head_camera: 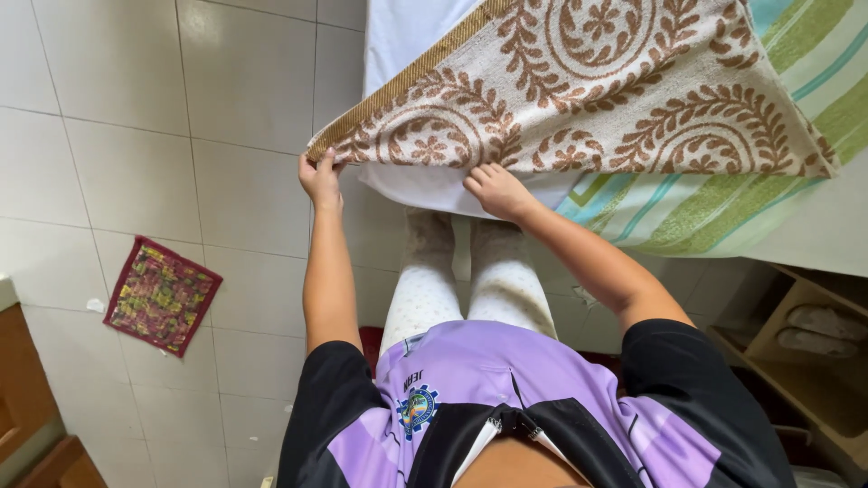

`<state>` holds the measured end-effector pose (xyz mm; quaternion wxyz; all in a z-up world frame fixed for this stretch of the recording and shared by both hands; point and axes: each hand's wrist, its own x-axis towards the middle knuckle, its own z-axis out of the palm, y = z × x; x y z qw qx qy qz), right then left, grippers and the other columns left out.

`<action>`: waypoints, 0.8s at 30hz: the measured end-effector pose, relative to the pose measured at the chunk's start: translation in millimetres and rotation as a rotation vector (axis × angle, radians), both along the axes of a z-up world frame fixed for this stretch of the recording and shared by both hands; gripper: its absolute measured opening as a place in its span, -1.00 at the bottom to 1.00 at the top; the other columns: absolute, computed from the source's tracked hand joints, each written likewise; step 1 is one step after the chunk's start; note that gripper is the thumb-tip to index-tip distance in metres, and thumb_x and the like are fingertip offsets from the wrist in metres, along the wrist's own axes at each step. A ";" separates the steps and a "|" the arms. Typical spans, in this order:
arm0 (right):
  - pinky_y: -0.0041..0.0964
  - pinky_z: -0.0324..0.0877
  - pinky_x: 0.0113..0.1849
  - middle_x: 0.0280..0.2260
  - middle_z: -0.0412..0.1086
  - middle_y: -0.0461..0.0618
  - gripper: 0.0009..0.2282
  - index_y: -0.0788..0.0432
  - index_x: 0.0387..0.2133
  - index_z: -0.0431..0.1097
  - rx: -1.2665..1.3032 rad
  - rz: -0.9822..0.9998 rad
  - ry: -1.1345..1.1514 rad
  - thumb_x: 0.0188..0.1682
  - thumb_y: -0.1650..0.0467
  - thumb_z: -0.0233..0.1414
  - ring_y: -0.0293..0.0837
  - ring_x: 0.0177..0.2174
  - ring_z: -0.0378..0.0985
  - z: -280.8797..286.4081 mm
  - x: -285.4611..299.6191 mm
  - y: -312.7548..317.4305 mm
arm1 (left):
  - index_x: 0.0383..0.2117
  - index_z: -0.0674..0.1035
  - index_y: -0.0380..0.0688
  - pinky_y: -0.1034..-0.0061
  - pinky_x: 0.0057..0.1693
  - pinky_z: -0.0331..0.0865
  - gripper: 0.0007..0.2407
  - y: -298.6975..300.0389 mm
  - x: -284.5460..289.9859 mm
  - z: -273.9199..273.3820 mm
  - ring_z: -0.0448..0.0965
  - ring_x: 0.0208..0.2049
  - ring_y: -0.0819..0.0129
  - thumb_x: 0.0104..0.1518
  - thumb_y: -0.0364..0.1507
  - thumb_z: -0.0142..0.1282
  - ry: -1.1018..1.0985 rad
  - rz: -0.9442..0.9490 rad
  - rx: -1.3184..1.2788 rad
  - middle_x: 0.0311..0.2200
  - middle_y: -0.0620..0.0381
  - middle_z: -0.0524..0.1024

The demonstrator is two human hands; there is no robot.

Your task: The person unfolds a patterned towel and lays it flat on a bed. They then fold the towel multiple times into a compact rectangular shape. Finally, the person picks up a small decorative mat from the floor and walks towards a door.

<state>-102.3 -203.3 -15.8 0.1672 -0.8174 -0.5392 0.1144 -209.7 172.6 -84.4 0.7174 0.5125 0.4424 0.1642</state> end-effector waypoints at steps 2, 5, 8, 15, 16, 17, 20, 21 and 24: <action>-0.08 0.34 -0.08 -0.23 0.38 0.09 -0.70 0.21 -0.11 0.40 -0.054 0.036 0.052 -0.16 0.49 0.02 0.07 -0.17 0.44 -3.8 -3.0 -1.6 | -0.10 0.45 -0.28 0.39 -0.15 0.69 -0.80 4.0 6.0 -7.7 0.60 -0.19 0.33 0.19 -0.60 0.14 -0.005 0.028 0.002 -0.15 0.06 0.52; -0.05 0.29 0.02 -0.08 0.36 0.12 -0.67 0.21 0.02 0.35 -0.023 -0.006 0.075 -0.05 0.47 0.01 0.07 -0.07 0.41 -0.1 -2.5 5.8 | -0.08 0.44 -0.28 0.38 -0.11 0.63 -0.80 10.5 12.7 -14.6 0.57 -0.16 0.31 0.19 -0.63 0.11 -0.025 0.102 -0.024 -0.13 0.04 0.50; 0.09 0.08 0.17 0.14 0.21 0.21 -0.54 0.20 0.22 0.20 0.070 -0.244 -0.001 0.04 0.34 0.01 0.15 0.14 0.22 23.4 3.9 27.8 | -0.08 0.43 -0.30 0.31 -0.03 0.54 -0.80 17.7 12.8 -16.5 0.55 -0.11 0.26 0.19 -0.66 0.08 -0.085 0.166 -0.090 -0.09 0.02 0.49; 0.10 -0.72 0.31 0.43 -0.69 0.09 -0.32 -0.11 0.49 -0.41 -0.338 -0.482 0.172 0.21 -0.09 -0.38 0.00 0.37 -0.79 11.8 22.5 16.8 | -0.07 0.42 -0.28 0.20 0.12 0.47 -0.77 19.0 7.6 -28.5 0.52 -0.05 0.17 0.16 -0.70 0.01 -0.201 0.246 -0.229 -0.06 -0.03 0.47; 0.10 -0.72 0.31 0.43 -0.69 0.09 -0.32 -0.11 0.49 -0.41 -0.338 -0.488 0.171 0.21 -0.09 -0.38 0.00 0.37 -0.79 6.5 31.3 -1.0 | -0.07 0.42 -0.28 0.20 0.12 0.47 -0.77 19.0 7.0 -31.3 0.52 -0.05 0.17 0.16 -0.70 0.01 -0.203 0.240 -0.231 -0.06 -0.03 0.47; 0.13 -0.78 0.29 0.41 -0.84 0.04 -0.32 -0.10 0.44 -0.56 -0.324 -0.582 -0.036 0.26 -0.11 -0.41 -0.03 0.35 -0.91 1.3 39.9 -19.5 | -0.05 0.42 -0.29 0.21 0.12 0.47 -0.76 18.6 6.2 -33.9 0.52 -0.04 0.16 0.16 -0.71 0.02 -0.177 0.254 -0.230 -0.06 -0.04 0.47; 0.19 -0.79 0.30 0.42 -0.89 -0.03 -0.28 -0.09 0.45 -0.64 -0.389 -0.769 -0.055 0.29 -0.14 -0.41 -0.06 0.36 -0.93 -6.1 71.6 -84.6 | -0.01 0.42 -0.29 0.22 0.11 0.47 -0.72 13.7 12.0 -34.3 0.52 -0.03 0.14 0.15 -0.71 0.02 -0.159 0.281 -0.219 -0.06 -0.04 0.48; 0.23 -0.73 0.34 0.45 -0.80 -0.06 -0.26 -0.10 0.50 -0.57 -0.471 -0.857 0.152 0.27 -0.15 -0.38 -0.06 0.40 -0.82 -7.4 82.3 -109.2 | 0.02 0.42 -0.27 0.22 0.10 0.48 -0.69 10.4 14.4 -33.3 0.53 -0.03 0.14 0.14 -0.70 0.01 -0.154 0.294 -0.209 -0.06 -0.03 0.49; 0.25 -0.63 0.35 0.50 -0.55 -0.04 -0.22 -0.09 0.50 -0.38 -0.392 -0.970 0.193 0.12 -0.13 -0.28 -0.03 0.45 -0.63 5.2 103.0 -158.4 | 0.04 0.39 -0.27 0.22 0.03 0.50 -0.66 15.0 22.8 -56.4 0.55 -0.06 0.12 0.10 -0.67 0.05 -0.020 0.327 -0.123 -0.04 -0.04 0.49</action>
